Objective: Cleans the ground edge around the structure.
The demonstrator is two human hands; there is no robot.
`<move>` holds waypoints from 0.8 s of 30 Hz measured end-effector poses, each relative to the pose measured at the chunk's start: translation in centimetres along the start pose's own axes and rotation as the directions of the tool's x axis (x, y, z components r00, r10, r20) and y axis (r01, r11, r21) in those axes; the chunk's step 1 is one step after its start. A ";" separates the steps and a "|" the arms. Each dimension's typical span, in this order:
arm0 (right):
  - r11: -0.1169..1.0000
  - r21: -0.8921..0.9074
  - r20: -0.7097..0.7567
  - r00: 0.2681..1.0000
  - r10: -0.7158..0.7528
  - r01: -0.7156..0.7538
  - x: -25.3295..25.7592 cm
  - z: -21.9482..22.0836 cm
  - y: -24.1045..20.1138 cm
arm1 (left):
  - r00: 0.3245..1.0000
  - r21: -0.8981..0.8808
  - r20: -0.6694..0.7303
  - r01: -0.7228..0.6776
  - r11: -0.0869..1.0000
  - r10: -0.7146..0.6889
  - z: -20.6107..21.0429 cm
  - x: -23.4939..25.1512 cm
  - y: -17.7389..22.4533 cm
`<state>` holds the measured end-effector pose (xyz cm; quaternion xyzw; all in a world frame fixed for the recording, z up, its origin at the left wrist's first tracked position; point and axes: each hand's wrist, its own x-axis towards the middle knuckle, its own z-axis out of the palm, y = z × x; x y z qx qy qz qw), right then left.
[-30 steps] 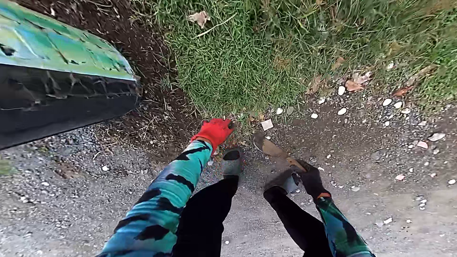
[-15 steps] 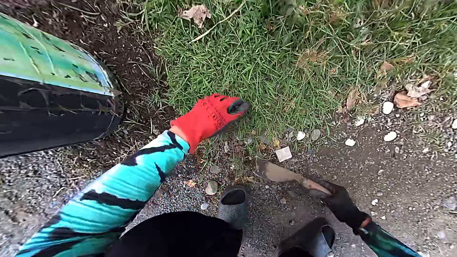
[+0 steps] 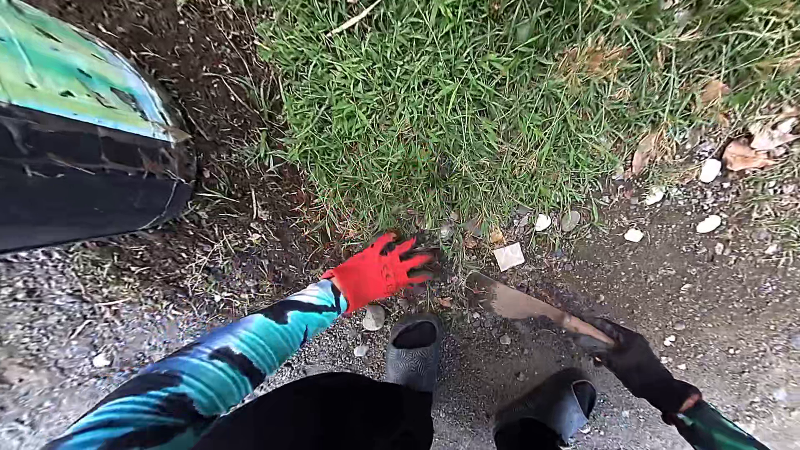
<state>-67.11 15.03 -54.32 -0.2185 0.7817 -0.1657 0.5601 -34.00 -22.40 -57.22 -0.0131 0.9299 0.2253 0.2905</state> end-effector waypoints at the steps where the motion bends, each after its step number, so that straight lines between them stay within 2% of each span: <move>1: 1.000 0.008 -0.014 1.000 0.021 -0.021 -1.1 0.2 0.3 | 0.997 0.001 -0.078 0.008 1.000 -0.008 0.0 0.2 -0.2; 3: 0.996 0.078 -0.045 0.998 0.047 -0.044 -1.4 2.3 -1.0 | 0.979 -0.040 -0.193 0.056 0.998 -0.063 -0.4 0.9 -0.9; 5: 0.993 0.116 -0.007 1.000 0.018 -0.017 0.2 6.0 -5.1 | 0.935 -0.199 -0.279 0.169 0.965 -0.221 -1.0 1.4 -1.7; 8: 0.996 0.049 0.019 0.996 -0.082 0.081 4.0 11.0 -10.0 | 0.851 -0.400 -0.193 0.386 0.831 -0.488 -5.2 1.1 -1.0; 10: 0.990 0.090 -0.006 0.994 -0.107 0.107 4.4 11.0 -10.0 | 0.756 -0.448 -0.384 0.350 0.823 -0.531 -5.6 0.5 -2.0; 11: 0.988 0.108 -0.020 0.994 -0.108 0.110 3.7 10.4 -9.4 | 0.707 -0.472 -0.431 0.354 0.807 -0.562 -5.9 -0.3 -2.1; 13: 0.992 0.109 -0.009 0.998 -0.070 0.070 1.6 8.1 -6.9 | 0.642 -0.528 -0.421 0.401 0.749 -0.641 -6.4 -2.2 -2.0; 15: 0.992 0.104 -0.037 0.997 -0.062 0.066 0.9 5.2 -4.5 | 0.584 -0.540 -0.462 0.413 0.734 -0.668 -6.5 -3.2 -2.2; 16: 0.991 0.118 -0.062 0.997 -0.053 0.060 1.1 4.8 -4.1 | 0.553 -0.540 -0.494 0.410 0.735 -0.671 -6.1 -3.5 -2.0; 18: 0.990 0.134 -0.066 0.997 -0.038 0.046 2.2 6.6 -6.1 | 0.510 -0.586 -0.493 0.404 0.703 -0.705 -5.3 -3.6 -0.8; 20: 0.990 0.093 -0.044 0.994 -0.099 0.102 4.3 10.1 -10.0 | 0.515 -0.606 -0.488 0.381 0.698 -0.704 -4.7 -3.2 0.3; 21: 0.987 0.095 -0.047 0.991 -0.127 0.131 5.0 11.5 -11.1 | 0.554 -0.577 -0.492 0.371 0.727 -0.672 -4.2 -3.0 0.4; 22: 0.980 0.131 -0.057 0.988 -0.144 0.150 5.3 12.2 -11.7 | 0.623 -0.501 -0.496 0.364 0.785 -0.605 -3.6 -2.9 0.0; 24: 0.966 0.204 -0.040 0.987 -0.155 0.159 5.1 11.5 -12.2 | 0.788 -0.229 -0.432 0.375 0.899 -0.439 -1.7 -2.7 -0.7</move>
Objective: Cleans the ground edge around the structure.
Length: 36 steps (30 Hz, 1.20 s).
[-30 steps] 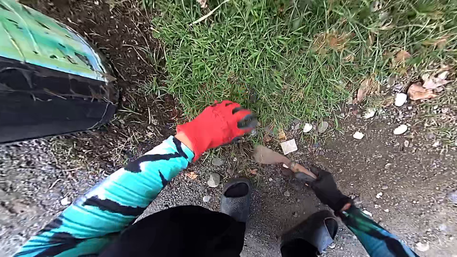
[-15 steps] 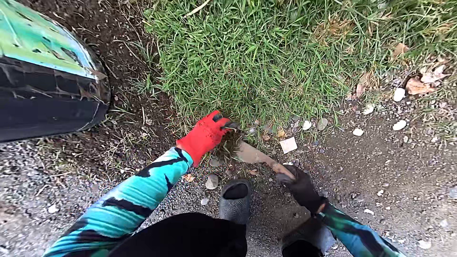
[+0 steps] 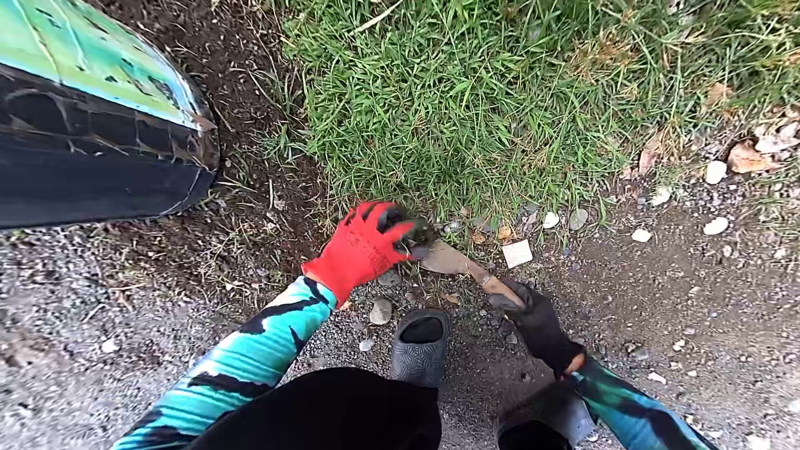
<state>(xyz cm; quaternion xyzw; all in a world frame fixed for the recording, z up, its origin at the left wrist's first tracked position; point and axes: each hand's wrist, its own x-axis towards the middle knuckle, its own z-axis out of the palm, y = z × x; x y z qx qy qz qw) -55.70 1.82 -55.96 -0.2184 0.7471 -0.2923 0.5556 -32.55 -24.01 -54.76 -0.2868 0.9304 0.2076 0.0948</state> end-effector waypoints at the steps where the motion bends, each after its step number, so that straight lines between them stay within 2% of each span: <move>1: 0.999 0.031 0.029 0.999 0.024 -0.025 -0.7 -0.7 -0.2 | 0.995 0.077 0.096 -0.042 0.996 0.034 1.0 -0.8 -0.4; 2: 0.998 0.041 0.053 0.997 0.049 -0.051 -1.4 -1.6 -0.1 | 0.983 0.090 0.176 -0.063 0.994 0.047 1.9 -1.8 -0.9; 6: 0.992 -0.049 0.024 0.993 0.118 -0.117 -2.7 -7.4 -0.4 | 0.984 0.013 0.175 -0.032 0.999 0.029 2.6 -1.5 -3.4; 8: 0.986 -0.055 0.020 0.987 0.161 -0.160 -4.4 -10.6 0.4 | 0.987 -0.021 0.159 0.039 0.999 -0.035 2.8 -1.3 -3.4; 11: 0.974 0.047 -0.002 0.975 0.220 -0.220 -7.2 -13.9 2.7 | 0.976 -0.070 0.170 0.147 0.987 -0.134 2.3 -1.3 -2.8; 13: 0.976 0.038 -0.008 0.976 0.216 -0.216 -7.7 -13.0 3.6 | 0.957 -0.130 0.146 0.272 0.954 -0.253 1.8 -1.6 -1.9; 15: 0.985 -0.052 0.044 0.985 0.169 -0.166 -7.2 -8.9 3.8 | 0.940 -0.199 0.089 0.339 0.919 -0.328 1.5 -2.0 -1.2; 18: 0.972 -0.175 0.116 0.977 0.177 -0.155 -6.1 -4.4 3.8 | 0.957 -0.218 0.054 0.290 0.932 -0.285 1.3 -1.2 -0.8; 21: 0.978 -0.102 0.120 0.974 0.193 -0.181 -6.4 -6.5 3.9 | 0.948 -0.238 0.026 0.316 0.919 -0.319 0.6 -1.5 -1.0; 23: 0.986 -0.066 0.054 0.986 0.156 -0.152 -6.7 -9.8 4.0 | 0.907 -0.300 -0.060 0.382 0.874 -0.417 -0.6 -2.7 -1.7; 25: 0.991 -0.006 -0.038 0.991 0.131 -0.131 -6.4 -11.7 3.5 | 0.829 -0.360 -0.118 0.478 0.801 -0.547 -1.9 -3.1 -2.4; 27: 0.997 -0.022 -0.057 0.996 0.069 -0.070 -4.7 -10.1 2.0 | 0.715 -0.442 -0.121 0.582 0.683 -0.688 -3.1 -2.2 -2.5; 28: 0.997 -0.074 -0.042 0.999 0.032 -0.035 -3.1 -8.0 1.0 | 0.688 -0.465 -0.121 0.598 0.653 -0.716 -3.5 -1.7 -2.3; 29: 0.990 -0.138 -0.029 1.000 0.008 -0.012 -1.3 -5.4 -0.1 | 0.689 -0.474 -0.140 0.584 0.659 -0.711 -3.6 -1.2 -1.9; 31: 0.979 -0.202 -0.022 1.000 0.011 -0.015 0.3 -1.5 -0.7 | 0.764 -0.435 -0.198 0.492 0.754 -0.614 -2.9 -0.8 -0.8; 34: 0.976 -0.218 -0.052 0.998 -0.021 0.009 -0.8 -0.8 -1.1 | 0.923 -0.171 -0.194 0.301 0.938 -0.332 -0.6 -0.8 -0.3; 36: 0.928 -0.357 -0.067 0.988 -0.140 0.108 -2.2 -2.0 -0.9 | 0.982 0.038 -0.105 0.159 0.987 -0.154 1.7 -1.0 -0.8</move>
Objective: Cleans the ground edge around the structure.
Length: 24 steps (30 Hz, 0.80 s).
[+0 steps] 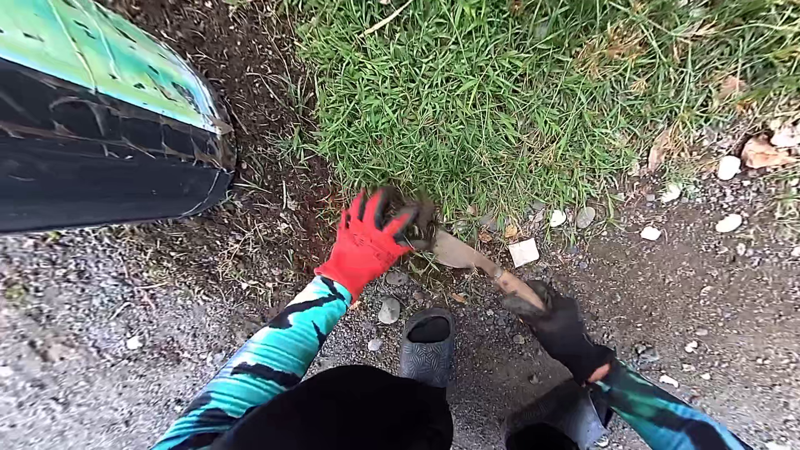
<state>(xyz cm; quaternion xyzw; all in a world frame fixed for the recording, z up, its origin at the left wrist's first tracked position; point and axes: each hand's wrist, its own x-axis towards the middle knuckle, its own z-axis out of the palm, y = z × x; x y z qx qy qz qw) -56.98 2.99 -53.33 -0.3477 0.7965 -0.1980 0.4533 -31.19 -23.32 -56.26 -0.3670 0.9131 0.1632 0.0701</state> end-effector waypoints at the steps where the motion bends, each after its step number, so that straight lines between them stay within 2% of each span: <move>1: 0.992 -0.095 -0.030 0.996 -0.085 0.082 -0.1 -1.1 0.6 | 0.998 0.072 0.053 -0.041 0.997 0.037 1.0 0.0 -0.7; 3: 0.970 -0.181 -0.062 0.982 -0.176 0.162 -0.8 -3.8 2.1 | 0.990 0.080 0.095 -0.116 0.990 0.108 2.0 0.2 -2.5; 5: 0.995 -0.071 -0.064 0.996 -0.069 0.064 -2.3 -6.3 3.4 | 0.984 0.051 0.107 -0.149 0.987 0.143 1.3 1.6 -3.5; 8: 0.985 0.146 -0.082 0.991 0.109 -0.097 -4.3 -8.2 4.2 | 0.974 0.070 0.212 -0.100 0.992 0.084 -0.4 4.3 -2.6; 10: 0.967 0.215 -0.051 0.988 0.148 -0.134 -3.0 -6.9 3.2 | 0.972 -0.026 0.228 0.058 0.998 -0.050 -1.1 4.6 -1.5; 12: 0.981 0.161 0.006 0.994 0.107 -0.106 0.7 -3.0 0.9 | 0.946 -0.135 0.240 0.253 0.958 -0.216 -1.7 4.2 -0.1; 14: 0.989 0.133 0.005 0.998 0.070 -0.070 3.6 0.5 0.5 | 0.925 -0.238 0.188 0.370 0.898 -0.331 -1.3 3.8 0.3; 17: 0.972 0.221 -0.019 0.996 0.082 -0.076 3.1 0.5 1.4 | 0.899 -0.344 0.145 0.437 0.831 -0.413 -0.9 2.8 0.3; 18: 0.969 0.226 -0.008 0.995 0.104 -0.099 1.3 -0.4 2.4 | 0.888 -0.369 0.150 0.458 0.809 -0.434 -1.0 1.9 0.5; 21: 0.972 0.218 -0.062 0.993 0.099 -0.084 -1.4 -4.4 5.7 | 0.848 -0.460 0.051 0.489 0.742 -0.527 -2.7 1.4 -0.5; 23: 0.967 0.243 -0.066 0.993 0.102 -0.083 -1.2 -4.3 5.5 | 0.785 -0.550 -0.011 0.512 0.660 -0.619 -4.2 1.5 -0.7; 24: 0.969 0.236 -0.052 0.995 0.081 -0.067 0.2 -2.8 3.6 | 0.734 -0.613 -0.048 0.513 0.600 -0.677 -4.9 2.1 -0.6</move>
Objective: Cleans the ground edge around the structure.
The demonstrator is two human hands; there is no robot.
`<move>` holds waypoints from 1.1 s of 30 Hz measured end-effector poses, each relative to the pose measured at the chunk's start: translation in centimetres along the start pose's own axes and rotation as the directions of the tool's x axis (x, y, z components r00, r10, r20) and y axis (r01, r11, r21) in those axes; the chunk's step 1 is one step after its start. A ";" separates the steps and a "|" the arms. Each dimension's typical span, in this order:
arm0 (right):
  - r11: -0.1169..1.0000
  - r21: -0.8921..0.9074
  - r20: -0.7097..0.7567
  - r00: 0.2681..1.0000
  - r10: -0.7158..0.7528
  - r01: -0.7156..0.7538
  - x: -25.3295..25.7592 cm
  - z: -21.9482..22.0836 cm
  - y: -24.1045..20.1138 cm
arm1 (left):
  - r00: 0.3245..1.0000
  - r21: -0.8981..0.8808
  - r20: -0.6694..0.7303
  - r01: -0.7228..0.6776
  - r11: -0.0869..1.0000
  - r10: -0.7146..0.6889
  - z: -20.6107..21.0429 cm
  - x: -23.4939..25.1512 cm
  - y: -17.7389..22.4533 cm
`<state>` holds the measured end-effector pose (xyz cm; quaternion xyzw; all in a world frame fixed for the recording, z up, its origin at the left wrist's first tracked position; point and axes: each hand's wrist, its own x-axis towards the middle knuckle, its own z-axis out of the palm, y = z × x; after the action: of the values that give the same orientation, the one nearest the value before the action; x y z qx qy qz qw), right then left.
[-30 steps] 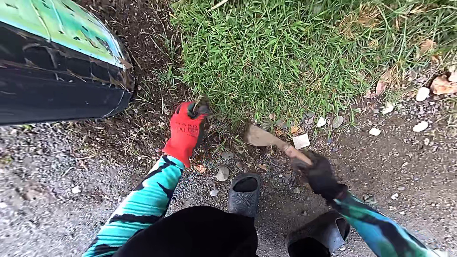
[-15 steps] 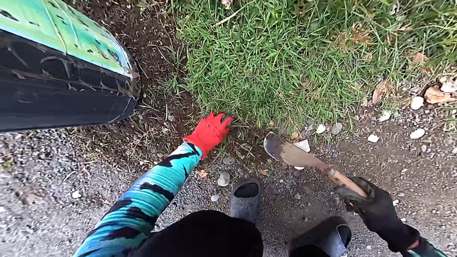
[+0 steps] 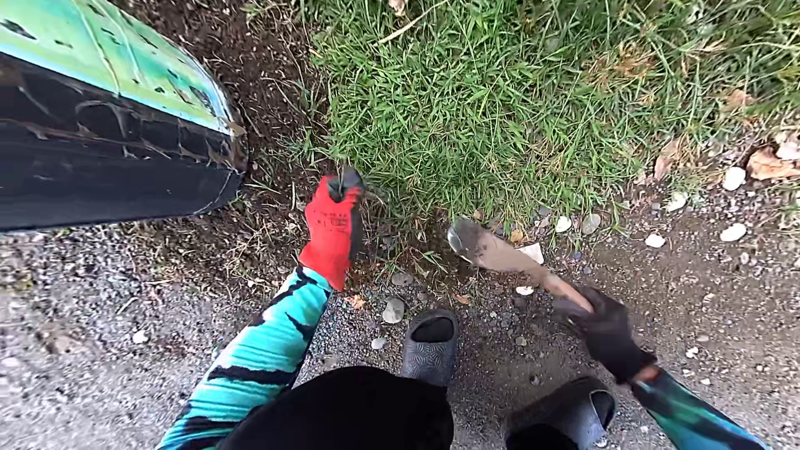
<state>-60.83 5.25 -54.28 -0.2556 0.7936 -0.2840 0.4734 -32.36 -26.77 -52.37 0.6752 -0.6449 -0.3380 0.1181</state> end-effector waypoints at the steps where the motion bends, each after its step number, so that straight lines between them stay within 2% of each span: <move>1: 0.999 -0.031 0.008 0.999 -0.034 0.034 1.7 2.7 -1.7 | 0.997 -0.096 -0.067 0.019 0.995 -0.026 0.2 0.3 0.8; 3: 0.992 -0.094 -0.010 0.996 -0.090 0.088 4.6 6.5 -3.7 | 0.989 -0.287 -0.145 -0.028 0.957 -0.014 0.9 1.1 2.2; 4: 0.987 -0.125 -0.002 0.995 -0.102 0.101 5.4 6.7 -4.3 | 0.988 -0.317 -0.156 -0.052 0.947 0.002 1.3 1.5 2.9; 5: 0.982 -0.149 0.016 0.993 -0.116 0.117 5.6 6.2 -4.9 | 0.989 -0.280 -0.149 -0.059 0.958 0.018 1.5 1.5 3.4; 8: 0.980 -0.182 0.066 0.995 -0.073 0.084 2.5 2.5 -3.9 | 0.998 -0.006 -0.033 -0.044 0.999 0.044 0.5 -0.9 2.8; 10: 0.986 -0.145 0.053 0.996 -0.072 0.079 1.8 -1.3 -2.0 | 0.995 0.025 -0.035 -0.088 0.996 0.089 -0.8 -1.3 1.4; 12: 0.999 -0.012 0.044 0.998 -0.051 0.051 2.1 -1.9 -0.8 | 0.995 -0.014 -0.055 -0.089 0.996 0.088 -2.1 -1.8 -0.4; 14: 0.997 0.029 0.053 0.996 -0.068 0.067 4.4 2.7 -3.5 | 0.997 -0.090 -0.067 -0.054 0.994 0.048 -2.1 -2.2 -0.9; 16: 0.992 -0.035 0.055 0.991 -0.121 0.123 7.1 8.0 -7.2 | 0.997 -0.098 -0.067 -0.032 0.995 0.026 -1.2 -2.4 0.1; 18: 0.977 -0.077 0.032 0.980 -0.197 0.199 8.2 9.5 -8.6 | 0.990 0.022 -0.024 -0.139 0.990 0.139 -0.3 -1.4 1.8; 19: 0.973 -0.120 0.031 0.980 -0.196 0.198 7.5 9.2 -8.6 | 0.968 0.134 0.069 -0.249 0.959 0.242 -0.1 -1.5 2.1; 21: 0.961 -0.226 0.050 0.987 -0.154 0.161 5.7 6.9 -8.1 | 0.835 0.363 0.322 -0.543 0.757 0.445 0.9 -1.7 0.4; 23: 0.935 -0.312 0.057 0.985 -0.161 0.171 5.5 2.6 -7.6 | 0.732 0.466 0.492 -0.678 0.568 0.471 2.9 -1.0 -1.9; 25: 0.939 -0.307 0.075 0.988 -0.138 0.154 4.5 -1.9 -6.0 | 0.673 0.477 0.567 -0.738 0.477 0.475 3.9 -0.6 -4.3; 27: 0.971 -0.223 0.068 0.995 -0.070 0.083 3.1 -5.5 -3.9 | 0.625 0.434 0.587 -0.780 0.451 0.515 3.7 0.7 -3.7; 28: 0.984 -0.175 0.062 0.998 -0.020 0.030 2.3 -6.9 -3.1 | 0.616 0.435 0.615 -0.785 0.440 0.492 3.5 1.6 -2.5; 31: 0.995 -0.087 0.074 0.995 0.062 -0.055 1.0 -8.3 -2.1 | 0.673 0.464 0.665 -0.712 0.528 0.324 3.3 3.5 0.5; 33: 0.992 -0.129 0.136 0.990 0.025 -0.007 1.7 -5.6 -3.1 | 0.734 0.483 0.641 -0.614 0.625 0.225 3.2 3.3 1.2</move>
<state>-66.14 3.04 -50.94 -0.2980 0.7777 -0.2104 0.5119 -35.48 -29.19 -55.01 0.3736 -0.8721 -0.2138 -0.2326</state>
